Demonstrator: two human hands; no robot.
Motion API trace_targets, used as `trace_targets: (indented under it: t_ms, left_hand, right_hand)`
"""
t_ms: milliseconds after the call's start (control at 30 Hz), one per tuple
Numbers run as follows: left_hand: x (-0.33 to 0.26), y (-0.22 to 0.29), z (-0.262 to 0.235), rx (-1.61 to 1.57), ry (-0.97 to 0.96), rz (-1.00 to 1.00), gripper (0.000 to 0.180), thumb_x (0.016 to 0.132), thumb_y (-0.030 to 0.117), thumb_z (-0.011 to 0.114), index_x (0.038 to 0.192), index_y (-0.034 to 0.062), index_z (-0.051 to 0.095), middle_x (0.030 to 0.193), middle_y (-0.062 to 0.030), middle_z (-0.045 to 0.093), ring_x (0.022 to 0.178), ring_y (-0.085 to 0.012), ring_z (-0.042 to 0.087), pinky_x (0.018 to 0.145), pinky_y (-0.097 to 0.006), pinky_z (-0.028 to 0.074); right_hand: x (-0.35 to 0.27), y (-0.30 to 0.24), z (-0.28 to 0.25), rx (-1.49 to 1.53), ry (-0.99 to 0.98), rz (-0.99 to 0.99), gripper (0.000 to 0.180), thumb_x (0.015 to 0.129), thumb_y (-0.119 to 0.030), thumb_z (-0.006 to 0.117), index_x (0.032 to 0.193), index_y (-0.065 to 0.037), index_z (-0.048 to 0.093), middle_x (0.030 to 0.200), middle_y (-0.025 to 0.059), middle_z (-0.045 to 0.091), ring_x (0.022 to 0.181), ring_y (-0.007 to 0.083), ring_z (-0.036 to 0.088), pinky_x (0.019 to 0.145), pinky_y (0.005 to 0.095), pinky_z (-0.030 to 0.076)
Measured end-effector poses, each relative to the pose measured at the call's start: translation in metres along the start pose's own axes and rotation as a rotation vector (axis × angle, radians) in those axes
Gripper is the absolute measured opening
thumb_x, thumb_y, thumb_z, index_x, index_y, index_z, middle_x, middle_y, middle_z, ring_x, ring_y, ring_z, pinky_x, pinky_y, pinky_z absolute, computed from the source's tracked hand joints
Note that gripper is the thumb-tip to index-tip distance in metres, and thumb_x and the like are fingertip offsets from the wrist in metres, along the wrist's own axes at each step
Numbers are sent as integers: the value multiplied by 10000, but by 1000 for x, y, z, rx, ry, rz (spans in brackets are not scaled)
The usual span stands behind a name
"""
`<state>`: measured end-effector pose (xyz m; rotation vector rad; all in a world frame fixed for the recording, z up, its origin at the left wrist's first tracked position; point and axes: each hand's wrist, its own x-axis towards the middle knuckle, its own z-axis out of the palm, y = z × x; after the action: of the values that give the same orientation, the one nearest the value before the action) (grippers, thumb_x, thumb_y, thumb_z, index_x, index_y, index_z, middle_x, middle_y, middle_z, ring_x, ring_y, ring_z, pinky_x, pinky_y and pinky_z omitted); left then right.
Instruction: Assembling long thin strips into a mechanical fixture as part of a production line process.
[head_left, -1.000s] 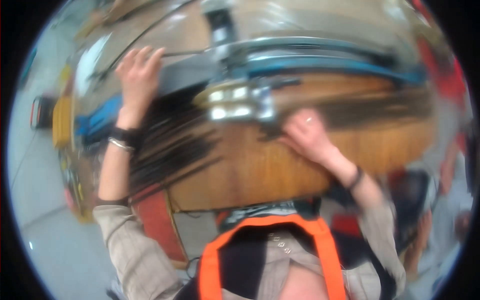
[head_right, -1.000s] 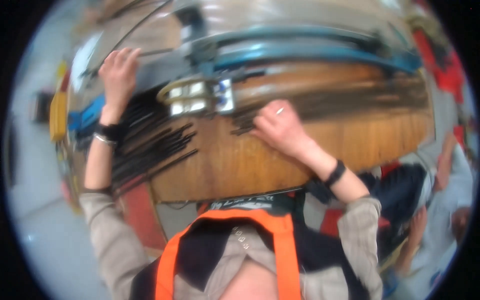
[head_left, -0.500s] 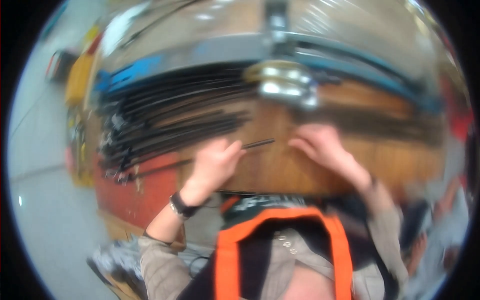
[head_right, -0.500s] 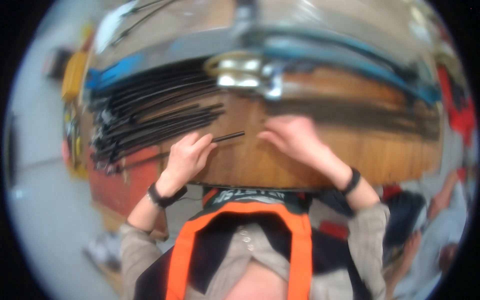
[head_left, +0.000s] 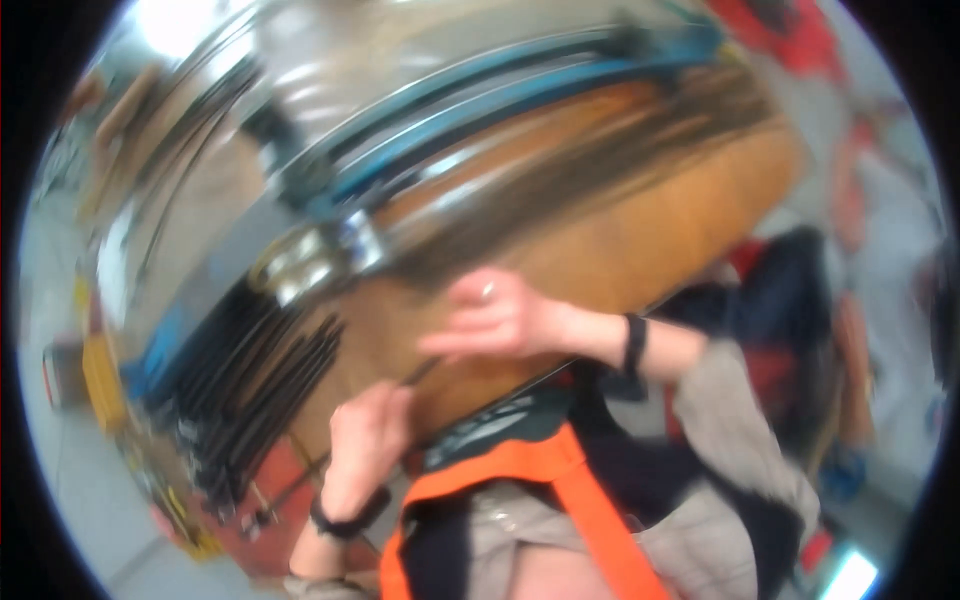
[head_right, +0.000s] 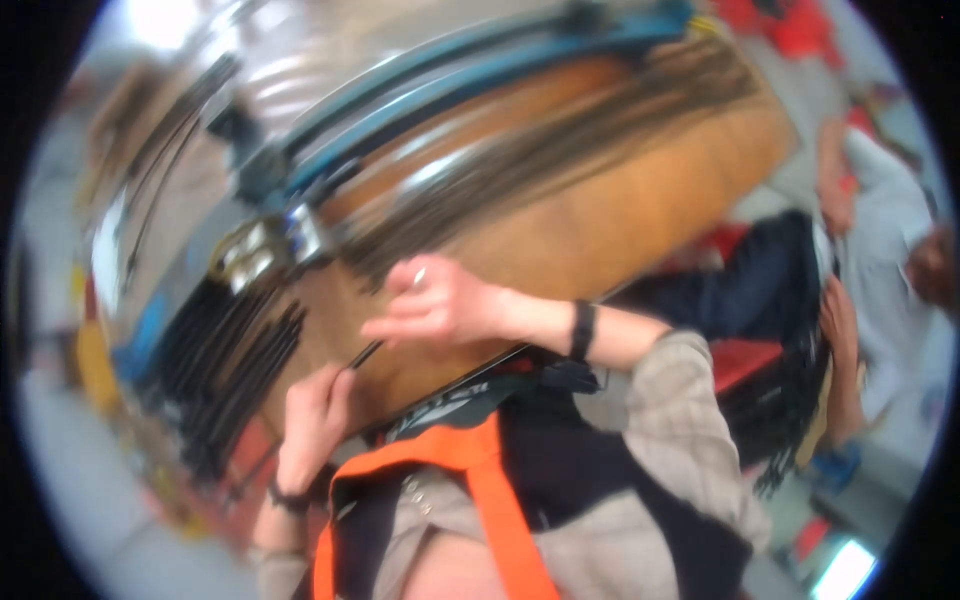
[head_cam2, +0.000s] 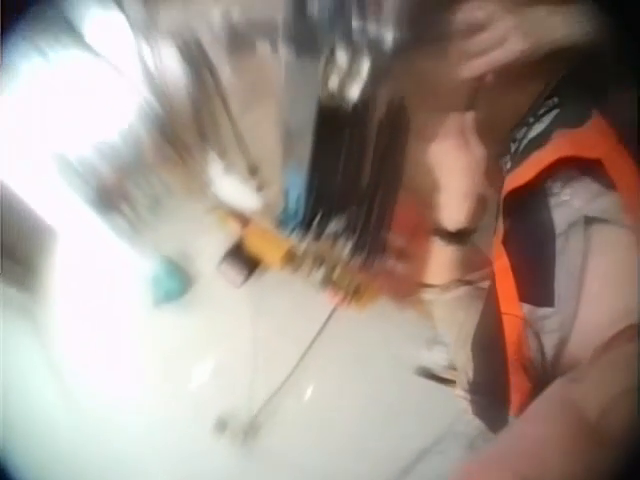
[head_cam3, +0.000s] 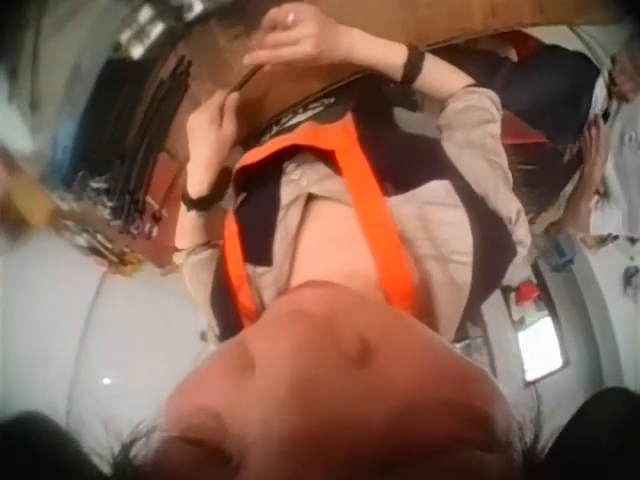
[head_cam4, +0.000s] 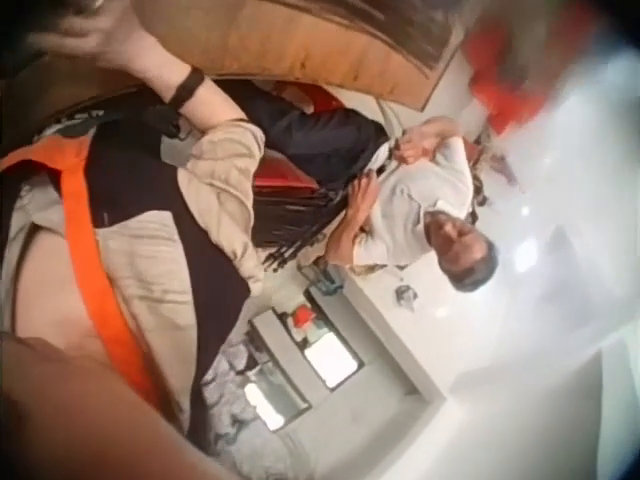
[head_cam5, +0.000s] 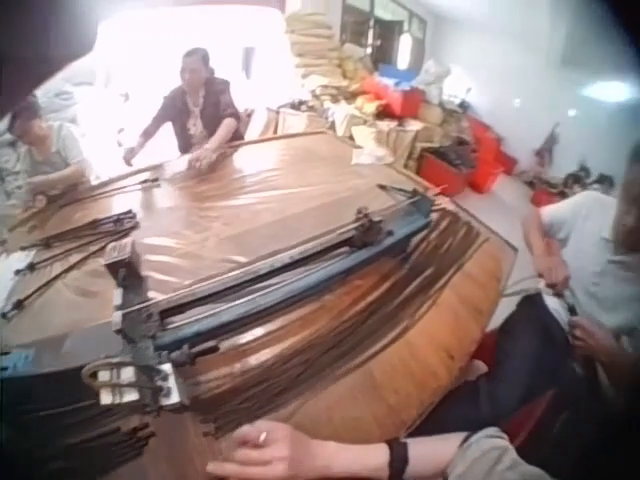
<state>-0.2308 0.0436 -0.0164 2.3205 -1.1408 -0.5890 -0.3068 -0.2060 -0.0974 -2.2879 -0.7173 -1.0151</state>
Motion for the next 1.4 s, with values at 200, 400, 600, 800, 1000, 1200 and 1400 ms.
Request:
trace_targets:
  t_ms: [200,400,600,800,1000,1200,1400]
  left_hand:
    - [41,28,-14,175,20,171,151,900,92,595,1029,31,647,782,-201,610,705,-419,600,599,-490,478]
    - [97,60,-118,483,264,473,465,832,-35,603,1291,35,580,815,-157,548,711,-338,555,620,-437,468]
    - [165,88,-96,685,151,693,542,818,-38,616,1349,42,544,781,-137,519,720,-311,541,633,-411,462]
    - [165,101,-77,624,149,684,522,804,-46,615,1316,37,555,779,-131,523,737,-304,534,661,-402,462]
    - [143,64,-98,651,246,556,420,810,-44,602,1223,25,578,778,-128,520,731,-305,527,651,-400,461]
    - [124,32,-127,740,339,557,355,829,6,625,1182,42,619,747,-118,500,712,-298,527,612,-406,446]
    - [100,23,-124,684,329,503,410,826,3,643,1228,84,632,740,-113,501,693,-292,527,592,-410,442]
  right_hand:
    - [9,25,-28,-152,141,-73,411,801,-184,749,1192,-83,671,843,1,634,796,242,630,658,357,537]
    - [-32,97,-120,-536,197,408,468,832,-285,720,1251,-105,614,720,19,621,612,216,605,584,332,528]
    - [-67,144,-157,-658,287,385,416,875,-317,702,1228,-112,618,684,41,624,548,221,589,519,346,505]
    - [-16,121,-122,-527,384,344,395,868,-288,708,1205,-106,613,690,57,615,581,229,610,525,348,512]
    - [40,77,-74,-493,220,495,494,848,-229,732,1302,-106,582,707,51,595,608,214,576,530,328,495]
    - [57,85,-53,-194,419,153,468,832,-291,742,1249,-115,626,660,18,546,570,180,524,486,312,447]
    - [55,85,-70,-352,308,234,395,835,-334,736,1157,-112,676,636,-2,507,550,146,506,473,292,430]
